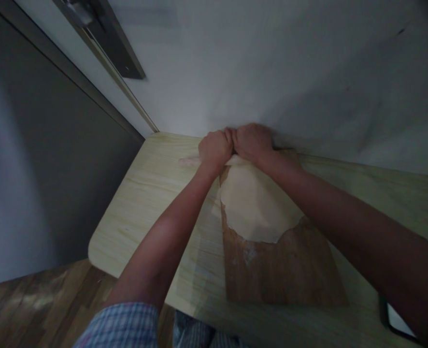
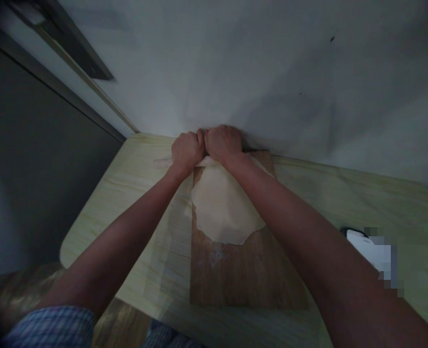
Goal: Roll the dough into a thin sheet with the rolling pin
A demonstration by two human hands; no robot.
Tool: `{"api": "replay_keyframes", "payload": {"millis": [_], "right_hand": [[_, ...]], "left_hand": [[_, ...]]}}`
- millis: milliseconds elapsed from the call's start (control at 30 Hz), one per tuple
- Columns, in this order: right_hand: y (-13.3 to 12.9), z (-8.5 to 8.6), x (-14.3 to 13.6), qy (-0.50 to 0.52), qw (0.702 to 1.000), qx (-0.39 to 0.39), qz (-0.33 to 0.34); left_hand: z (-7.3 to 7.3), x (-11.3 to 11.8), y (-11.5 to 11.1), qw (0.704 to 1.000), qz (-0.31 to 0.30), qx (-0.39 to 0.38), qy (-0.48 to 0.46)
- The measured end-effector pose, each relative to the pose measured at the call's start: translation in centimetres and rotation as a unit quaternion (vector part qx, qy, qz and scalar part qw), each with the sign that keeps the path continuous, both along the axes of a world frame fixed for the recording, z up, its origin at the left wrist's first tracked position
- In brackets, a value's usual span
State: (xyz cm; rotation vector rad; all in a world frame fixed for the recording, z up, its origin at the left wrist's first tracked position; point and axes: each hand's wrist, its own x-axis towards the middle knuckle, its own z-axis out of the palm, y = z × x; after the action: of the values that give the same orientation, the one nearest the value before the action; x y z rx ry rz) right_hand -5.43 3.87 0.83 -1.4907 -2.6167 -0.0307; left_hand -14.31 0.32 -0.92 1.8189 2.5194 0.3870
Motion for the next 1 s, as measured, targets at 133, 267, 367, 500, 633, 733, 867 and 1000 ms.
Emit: {"api": "replay_keyframes", "payload": {"millis": [133, 267, 367, 500, 633, 733, 867, 1000], "right_hand": [[-1.1, 0.1, 0.5, 0.002, 1.0, -0.005, -0.002], [-3.1, -0.3, 1.2, 0.026, 1.0, -0.001, 0.0], [-5.3, -0.9, 1.9, 0.045, 0.998, 0.029, -0.015], [-8.2, -2.0, 2.7, 0.057, 0.997, 0.056, -0.01], [-11.0, -2.6, 3.4, 0.077, 0.994, 0.083, -0.01], [-12.9, -2.4, 4.4, 0.065, 0.995, 0.08, 0.006], [-14.6, -1.3, 6.4, 0.003, 0.994, 0.066, 0.081], [-15.5, -0.5, 8.1, -0.043, 0.988, 0.07, 0.128]], "left_hand": [[-0.1, 0.5, -1.0, 1.0, 0.004, 0.003, -0.004], [-0.3, 1.1, -3.0, 1.0, -0.002, 0.017, 0.026], [-0.3, 1.7, -5.2, 0.999, 0.001, 0.026, 0.046], [-0.4, 2.7, -8.6, 0.997, -0.022, 0.048, 0.047], [-1.0, 3.1, -11.4, 0.994, -0.043, 0.08, 0.063], [-1.1, 2.5, -12.9, 0.991, -0.086, 0.072, 0.067], [-0.5, 0.9, -14.4, 0.983, -0.158, 0.036, 0.086], [-0.3, -0.1, -15.3, 0.98, -0.175, 0.021, 0.086]]}}
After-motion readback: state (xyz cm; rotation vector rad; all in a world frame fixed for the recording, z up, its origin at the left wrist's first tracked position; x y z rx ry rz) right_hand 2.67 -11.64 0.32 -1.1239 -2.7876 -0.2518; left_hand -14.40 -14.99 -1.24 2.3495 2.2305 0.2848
